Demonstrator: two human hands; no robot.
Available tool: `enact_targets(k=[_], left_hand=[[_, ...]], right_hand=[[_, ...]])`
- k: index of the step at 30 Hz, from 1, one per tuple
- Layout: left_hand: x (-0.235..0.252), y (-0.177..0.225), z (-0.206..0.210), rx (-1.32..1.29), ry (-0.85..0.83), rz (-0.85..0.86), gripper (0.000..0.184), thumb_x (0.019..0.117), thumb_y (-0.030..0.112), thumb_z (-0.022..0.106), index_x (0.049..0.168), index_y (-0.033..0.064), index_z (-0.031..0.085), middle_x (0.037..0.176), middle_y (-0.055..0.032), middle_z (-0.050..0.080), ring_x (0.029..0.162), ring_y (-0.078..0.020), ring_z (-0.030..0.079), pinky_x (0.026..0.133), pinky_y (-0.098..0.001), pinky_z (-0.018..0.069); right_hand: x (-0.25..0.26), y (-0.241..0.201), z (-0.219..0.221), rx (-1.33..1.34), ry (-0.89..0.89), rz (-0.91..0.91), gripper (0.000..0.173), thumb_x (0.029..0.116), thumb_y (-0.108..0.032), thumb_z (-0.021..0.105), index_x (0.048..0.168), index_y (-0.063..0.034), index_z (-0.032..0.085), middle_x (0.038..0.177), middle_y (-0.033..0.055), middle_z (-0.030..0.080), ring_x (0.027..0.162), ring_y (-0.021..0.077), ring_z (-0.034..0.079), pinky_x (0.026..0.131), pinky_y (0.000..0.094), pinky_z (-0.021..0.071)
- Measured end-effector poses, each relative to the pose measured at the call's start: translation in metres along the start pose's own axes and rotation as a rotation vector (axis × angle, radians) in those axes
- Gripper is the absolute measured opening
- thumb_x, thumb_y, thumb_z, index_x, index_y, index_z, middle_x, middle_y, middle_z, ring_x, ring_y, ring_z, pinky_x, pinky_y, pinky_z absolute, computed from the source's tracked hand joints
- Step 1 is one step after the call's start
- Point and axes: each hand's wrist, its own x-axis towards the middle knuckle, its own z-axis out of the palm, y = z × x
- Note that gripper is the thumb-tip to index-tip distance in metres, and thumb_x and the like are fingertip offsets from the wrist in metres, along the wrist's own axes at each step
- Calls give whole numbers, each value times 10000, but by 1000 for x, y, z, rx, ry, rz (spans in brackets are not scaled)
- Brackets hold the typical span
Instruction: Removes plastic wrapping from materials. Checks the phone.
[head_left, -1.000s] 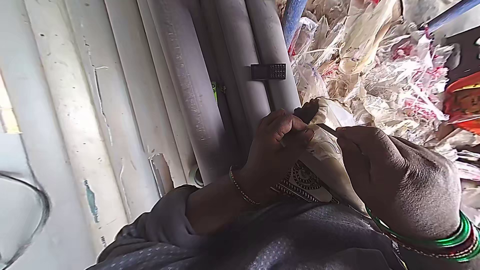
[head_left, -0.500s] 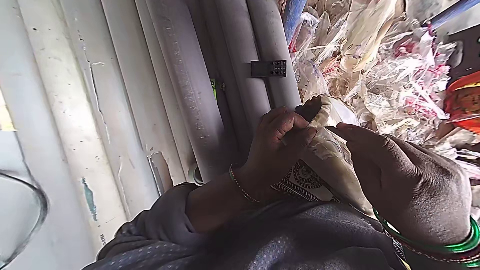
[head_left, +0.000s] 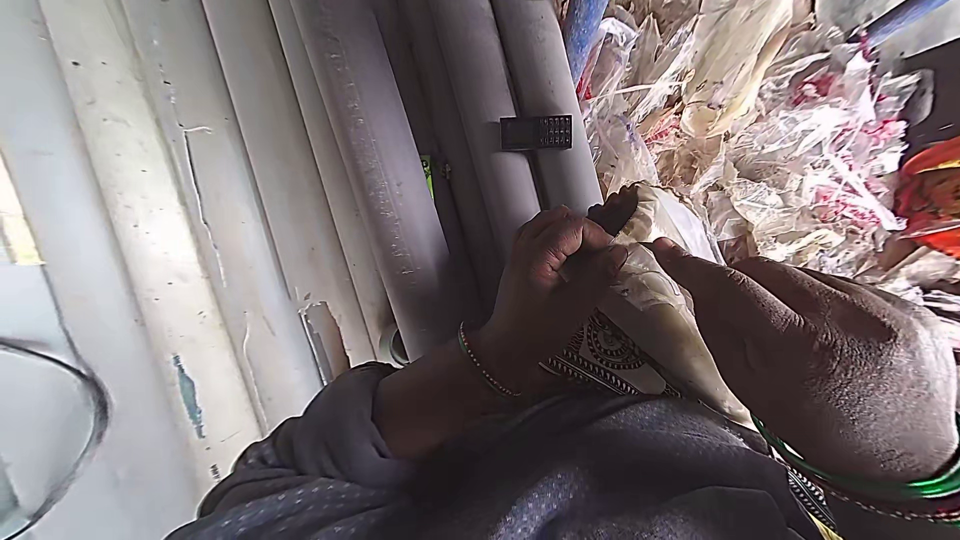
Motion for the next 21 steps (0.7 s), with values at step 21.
enact_targets(k=[21], left_hand=[[17,1,-15,351,-42,409,211,992,233,614,1067,60,709,1010,-100,614,1019,-187,548,951,-367,380]], right_hand=[[-40,18,16,314,64,372,273,1044,-219,531,1172,-34,687,728,98,642,571,152,545,519,292,424]])
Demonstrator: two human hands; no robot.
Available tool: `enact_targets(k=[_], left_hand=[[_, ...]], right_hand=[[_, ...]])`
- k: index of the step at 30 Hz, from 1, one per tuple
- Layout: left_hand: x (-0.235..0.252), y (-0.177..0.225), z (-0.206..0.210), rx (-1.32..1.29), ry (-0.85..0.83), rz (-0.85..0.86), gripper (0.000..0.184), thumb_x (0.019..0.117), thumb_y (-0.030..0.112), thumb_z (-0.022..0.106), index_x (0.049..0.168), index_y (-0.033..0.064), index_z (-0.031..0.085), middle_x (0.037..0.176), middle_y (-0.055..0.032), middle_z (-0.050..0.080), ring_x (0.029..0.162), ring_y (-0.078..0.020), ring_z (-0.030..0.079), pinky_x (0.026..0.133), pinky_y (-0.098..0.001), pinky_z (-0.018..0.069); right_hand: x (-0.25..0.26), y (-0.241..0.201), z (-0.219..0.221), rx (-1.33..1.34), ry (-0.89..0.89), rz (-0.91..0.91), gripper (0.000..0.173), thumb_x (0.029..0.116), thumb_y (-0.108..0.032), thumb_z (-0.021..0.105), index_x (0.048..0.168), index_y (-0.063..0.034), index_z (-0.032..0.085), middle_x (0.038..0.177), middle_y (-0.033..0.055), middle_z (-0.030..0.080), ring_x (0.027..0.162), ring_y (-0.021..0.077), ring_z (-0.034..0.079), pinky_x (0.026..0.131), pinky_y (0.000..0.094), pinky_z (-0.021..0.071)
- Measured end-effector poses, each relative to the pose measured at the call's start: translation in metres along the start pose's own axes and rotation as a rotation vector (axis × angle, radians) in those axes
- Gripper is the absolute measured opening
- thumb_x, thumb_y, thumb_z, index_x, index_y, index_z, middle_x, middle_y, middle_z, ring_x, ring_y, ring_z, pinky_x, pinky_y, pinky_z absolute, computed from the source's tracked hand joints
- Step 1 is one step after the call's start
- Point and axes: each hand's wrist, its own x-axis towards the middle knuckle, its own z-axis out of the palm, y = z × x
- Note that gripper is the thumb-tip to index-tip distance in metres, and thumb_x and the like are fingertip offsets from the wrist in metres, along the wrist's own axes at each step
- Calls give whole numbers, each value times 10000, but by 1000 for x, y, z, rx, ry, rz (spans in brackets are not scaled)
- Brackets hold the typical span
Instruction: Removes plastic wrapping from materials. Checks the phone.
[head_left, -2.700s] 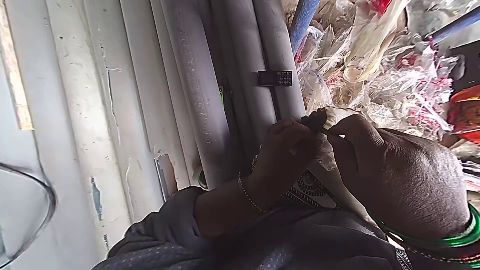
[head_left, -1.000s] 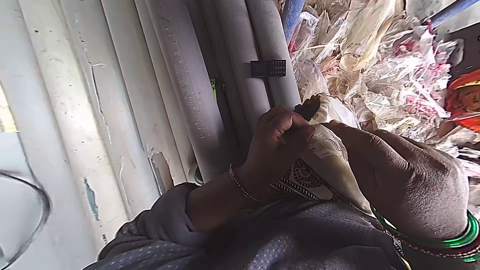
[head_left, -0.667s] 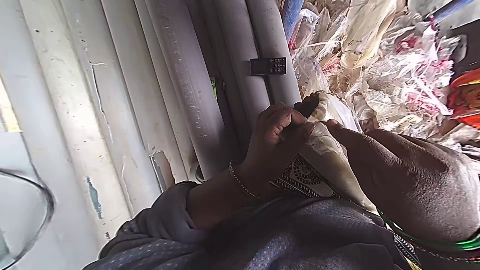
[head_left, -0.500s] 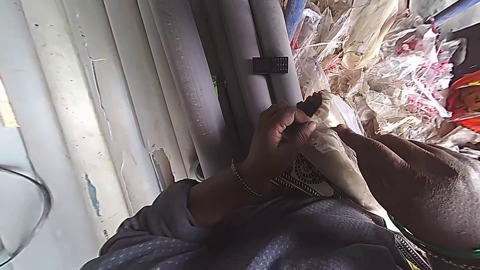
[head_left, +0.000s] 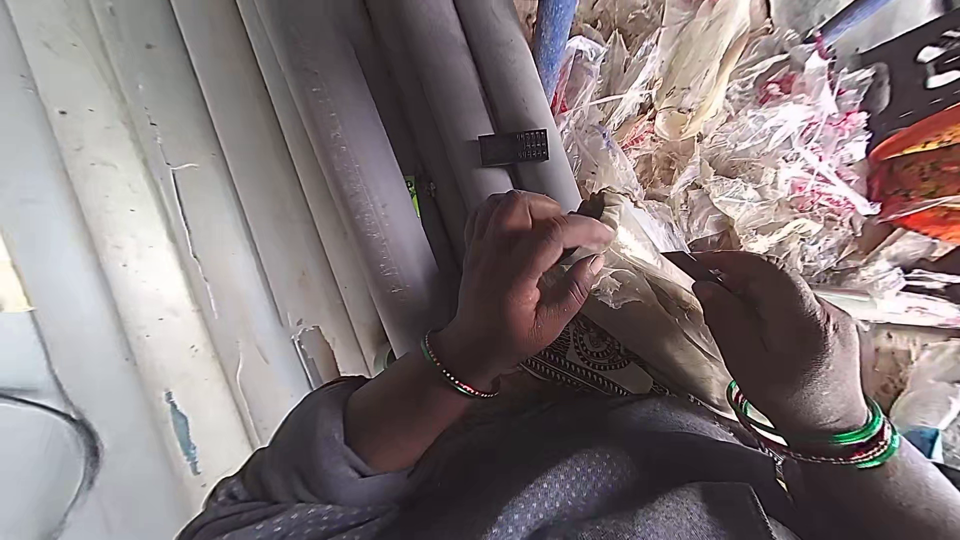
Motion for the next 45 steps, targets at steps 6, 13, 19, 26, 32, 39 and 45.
enact_targets(k=[6,13,19,26,32,39,45], left_hand=[[11,5,-12,185,-217,219,236,1037,237,539,1084,178,763,1013,-120,624,1140,-296,553,1030,-470,350],[6,12,-4,308,-244,244,295,1040,229,458,1108,203,745,1062,-146,596,1175,-330,527,1031,-471,353],[-5,9,7,289,-121,236,217,1052,245,444,992,185,645,1049,-77,549,1222,-268,483,1104,-446,295],[-16,6,16,281,-52,201,222,1064,270,409,984,214,608,1083,-29,512,1261,-211,432,1132,-410,244],[-21,5,20,231,-15,178,232,1069,269,411,1010,232,633,1090,1,502,1283,-176,415,1162,-385,229],[-11,3,4,36,-26,99,302,1085,320,437,1102,175,702,1042,-13,582,1229,-151,497,1122,-336,323],[24,-7,-24,146,-154,160,190,1013,211,608,1043,106,764,1000,-111,649,1113,-219,573,1016,-341,398]], right_hand=[[12,3,7,-139,56,-160,316,986,-309,600,1128,-44,697,739,123,627,543,260,543,463,391,375],[23,5,11,-210,55,-233,303,988,-302,564,982,-33,703,707,131,611,546,299,587,440,404,380],[22,5,17,-222,94,-248,263,998,-205,525,887,-30,686,696,135,612,533,296,588,431,395,380],[24,6,19,-160,90,-208,243,989,-200,514,863,-46,654,700,128,623,543,289,608,436,393,403],[19,5,21,-121,75,-183,275,1002,-251,512,868,-52,646,668,109,585,528,272,575,437,381,380],[16,11,17,11,23,-87,277,973,-300,555,940,-56,683,687,77,588,525,217,538,450,358,379],[11,17,13,90,2,-30,401,1003,-416,545,1013,-50,708,696,49,588,555,170,526,503,336,411]])
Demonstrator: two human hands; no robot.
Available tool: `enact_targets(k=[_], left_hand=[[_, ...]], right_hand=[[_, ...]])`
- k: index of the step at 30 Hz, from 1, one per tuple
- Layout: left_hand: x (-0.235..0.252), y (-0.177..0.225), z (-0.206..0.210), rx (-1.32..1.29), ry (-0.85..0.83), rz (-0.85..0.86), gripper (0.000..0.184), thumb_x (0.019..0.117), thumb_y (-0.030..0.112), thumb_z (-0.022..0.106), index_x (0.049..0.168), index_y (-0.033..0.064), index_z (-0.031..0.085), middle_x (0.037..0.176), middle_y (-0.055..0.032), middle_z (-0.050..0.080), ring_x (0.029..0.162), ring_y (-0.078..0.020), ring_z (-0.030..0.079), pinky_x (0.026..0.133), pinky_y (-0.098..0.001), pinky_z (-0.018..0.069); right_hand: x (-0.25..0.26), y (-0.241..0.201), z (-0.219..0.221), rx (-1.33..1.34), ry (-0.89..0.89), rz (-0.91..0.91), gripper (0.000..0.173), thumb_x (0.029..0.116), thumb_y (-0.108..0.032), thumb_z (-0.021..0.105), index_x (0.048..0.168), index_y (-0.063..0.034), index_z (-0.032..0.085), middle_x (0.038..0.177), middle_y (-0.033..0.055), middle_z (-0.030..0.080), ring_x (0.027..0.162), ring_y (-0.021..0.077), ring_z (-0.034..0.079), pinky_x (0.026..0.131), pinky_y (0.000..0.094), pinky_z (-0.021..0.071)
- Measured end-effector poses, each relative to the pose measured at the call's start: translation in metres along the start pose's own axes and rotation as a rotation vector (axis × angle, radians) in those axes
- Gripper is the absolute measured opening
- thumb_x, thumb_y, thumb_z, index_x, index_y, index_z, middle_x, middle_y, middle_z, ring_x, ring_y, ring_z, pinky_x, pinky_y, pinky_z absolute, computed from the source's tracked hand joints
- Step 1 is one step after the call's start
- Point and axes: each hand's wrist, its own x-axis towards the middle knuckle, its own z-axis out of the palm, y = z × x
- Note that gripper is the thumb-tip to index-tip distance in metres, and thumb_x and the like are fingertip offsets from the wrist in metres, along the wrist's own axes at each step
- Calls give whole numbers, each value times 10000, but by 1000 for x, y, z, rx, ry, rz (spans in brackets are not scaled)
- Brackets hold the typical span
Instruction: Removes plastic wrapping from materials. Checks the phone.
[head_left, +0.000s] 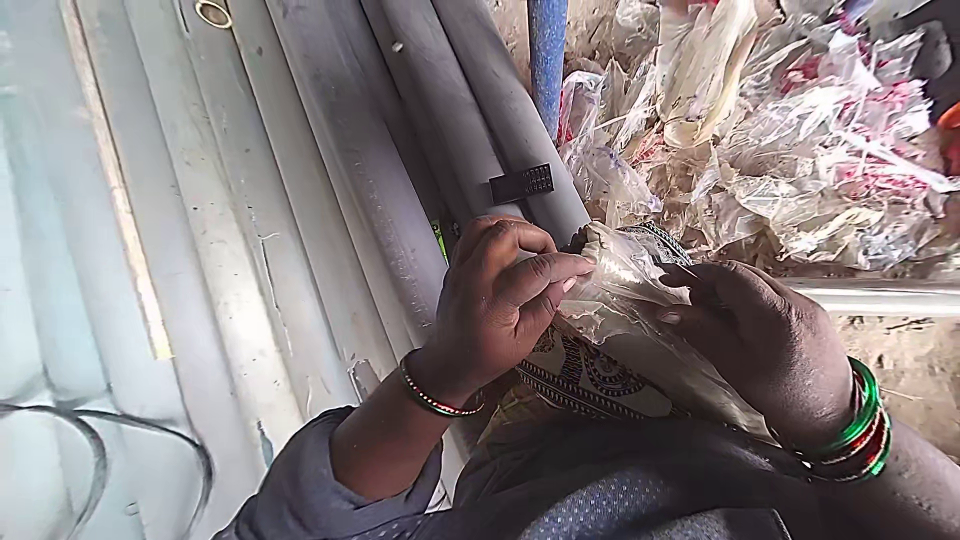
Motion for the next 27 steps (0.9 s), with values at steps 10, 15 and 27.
enact_targets(k=[10,15,27], left_hand=[[28,3,-13,142,-267,183,187,983,254,633,958,150,787,1017,-111,692,1140,-314,608,975,-440,460],[42,12,-19,242,-411,189,203,982,228,589,955,119,758,1038,-98,692,1172,-332,609,968,-459,482],[38,20,-21,385,-441,296,212,973,124,505,904,74,699,965,-137,678,1056,-342,638,890,-456,471]], right_hand=[[-37,23,-20,168,73,135,426,1044,-397,551,1179,-14,679,895,71,683,792,-49,579,743,97,457],[-53,37,-23,242,99,217,437,1050,-385,548,1139,21,682,940,61,701,856,-87,592,789,95,473],[-74,50,-25,209,143,237,424,1053,-360,530,1132,28,680,916,99,696,798,-78,564,739,88,442]])
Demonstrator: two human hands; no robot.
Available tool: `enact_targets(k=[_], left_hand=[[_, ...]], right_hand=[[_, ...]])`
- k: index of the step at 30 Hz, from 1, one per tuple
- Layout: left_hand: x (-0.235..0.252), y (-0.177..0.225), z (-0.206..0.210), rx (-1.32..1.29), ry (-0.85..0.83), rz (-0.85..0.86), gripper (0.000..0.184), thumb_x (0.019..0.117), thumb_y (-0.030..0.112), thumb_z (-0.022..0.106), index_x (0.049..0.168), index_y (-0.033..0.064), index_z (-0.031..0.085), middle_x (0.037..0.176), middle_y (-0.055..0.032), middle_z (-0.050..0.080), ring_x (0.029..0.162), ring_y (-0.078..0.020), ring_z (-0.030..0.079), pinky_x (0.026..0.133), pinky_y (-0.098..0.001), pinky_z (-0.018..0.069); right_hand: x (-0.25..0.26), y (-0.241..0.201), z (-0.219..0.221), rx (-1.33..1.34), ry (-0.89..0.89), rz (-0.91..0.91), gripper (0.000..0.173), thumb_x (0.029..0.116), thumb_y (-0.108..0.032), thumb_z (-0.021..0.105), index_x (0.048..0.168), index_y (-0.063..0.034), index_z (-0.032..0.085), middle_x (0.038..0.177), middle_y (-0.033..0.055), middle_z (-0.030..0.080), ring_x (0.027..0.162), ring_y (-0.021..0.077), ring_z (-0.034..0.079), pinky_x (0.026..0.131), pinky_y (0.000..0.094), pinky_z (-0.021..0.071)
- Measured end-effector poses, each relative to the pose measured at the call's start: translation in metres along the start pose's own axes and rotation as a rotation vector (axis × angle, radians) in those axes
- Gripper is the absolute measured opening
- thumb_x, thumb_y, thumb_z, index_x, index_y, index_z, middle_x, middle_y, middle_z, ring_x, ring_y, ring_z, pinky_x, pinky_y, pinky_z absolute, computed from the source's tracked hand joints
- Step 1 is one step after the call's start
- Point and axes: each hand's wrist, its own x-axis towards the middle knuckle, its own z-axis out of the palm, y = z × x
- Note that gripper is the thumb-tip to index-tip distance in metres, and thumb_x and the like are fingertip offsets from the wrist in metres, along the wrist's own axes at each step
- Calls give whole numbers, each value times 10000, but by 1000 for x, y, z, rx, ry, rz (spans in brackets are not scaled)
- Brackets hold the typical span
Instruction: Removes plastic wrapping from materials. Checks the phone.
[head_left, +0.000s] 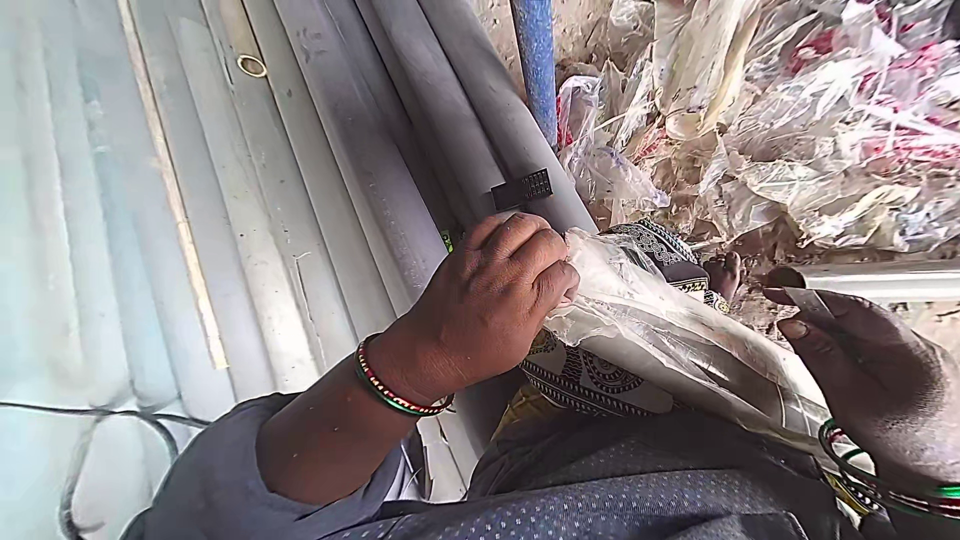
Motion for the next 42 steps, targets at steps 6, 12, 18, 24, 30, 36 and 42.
enact_targets(k=[6,12,18,24,30,36,42], left_hand=[[-19,10,24,-170,270,-195,203,1033,227,572,997,75,701,988,-133,645,1092,-276,601,986,-365,456],[-23,10,29,-248,322,-308,230,995,254,648,1081,64,745,1013,-134,671,1055,-234,605,978,-320,442],[-15,-2,19,-284,201,-196,192,988,257,635,998,140,788,1002,-105,673,1082,-250,606,957,-367,460],[-16,1,20,-259,210,-189,196,994,253,616,976,126,765,996,-121,668,1094,-287,609,957,-404,468],[-18,14,33,-170,326,-194,176,1012,141,536,929,88,681,947,-115,641,1111,-309,590,987,-413,440],[-28,19,44,-292,437,-313,204,1043,256,573,987,95,686,1021,-105,606,1151,-234,554,1046,-346,402],[-36,17,47,-407,477,-487,234,989,282,656,1064,67,713,1061,-104,645,1081,-181,579,973,-294,434]], right_hand=[[-3,6,2,17,-14,30,451,1052,-365,533,1161,46,681,962,132,712,800,-41,587,736,123,467],[-1,3,4,24,-34,2,432,1050,-349,538,1141,49,679,930,123,699,790,-53,571,726,104,452],[-3,2,4,-1,-28,19,421,1048,-328,526,1146,51,682,922,114,692,789,-69,557,717,83,433],[-2,1,6,43,-54,74,505,1078,-446,468,1172,24,630,812,19,621,677,-65,519,628,123,446],[9,-14,5,-41,-100,-29,378,1104,-330,401,1121,4,577,780,52,591,667,16,546,620,178,469],[31,-44,12,-132,-165,-265,343,1114,-357,401,1107,-63,575,837,89,639,748,122,614,680,255,495],[58,-72,28,-292,-140,-454,251,1061,-279,498,1048,-60,619,838,139,673,729,267,647,609,373,490]])
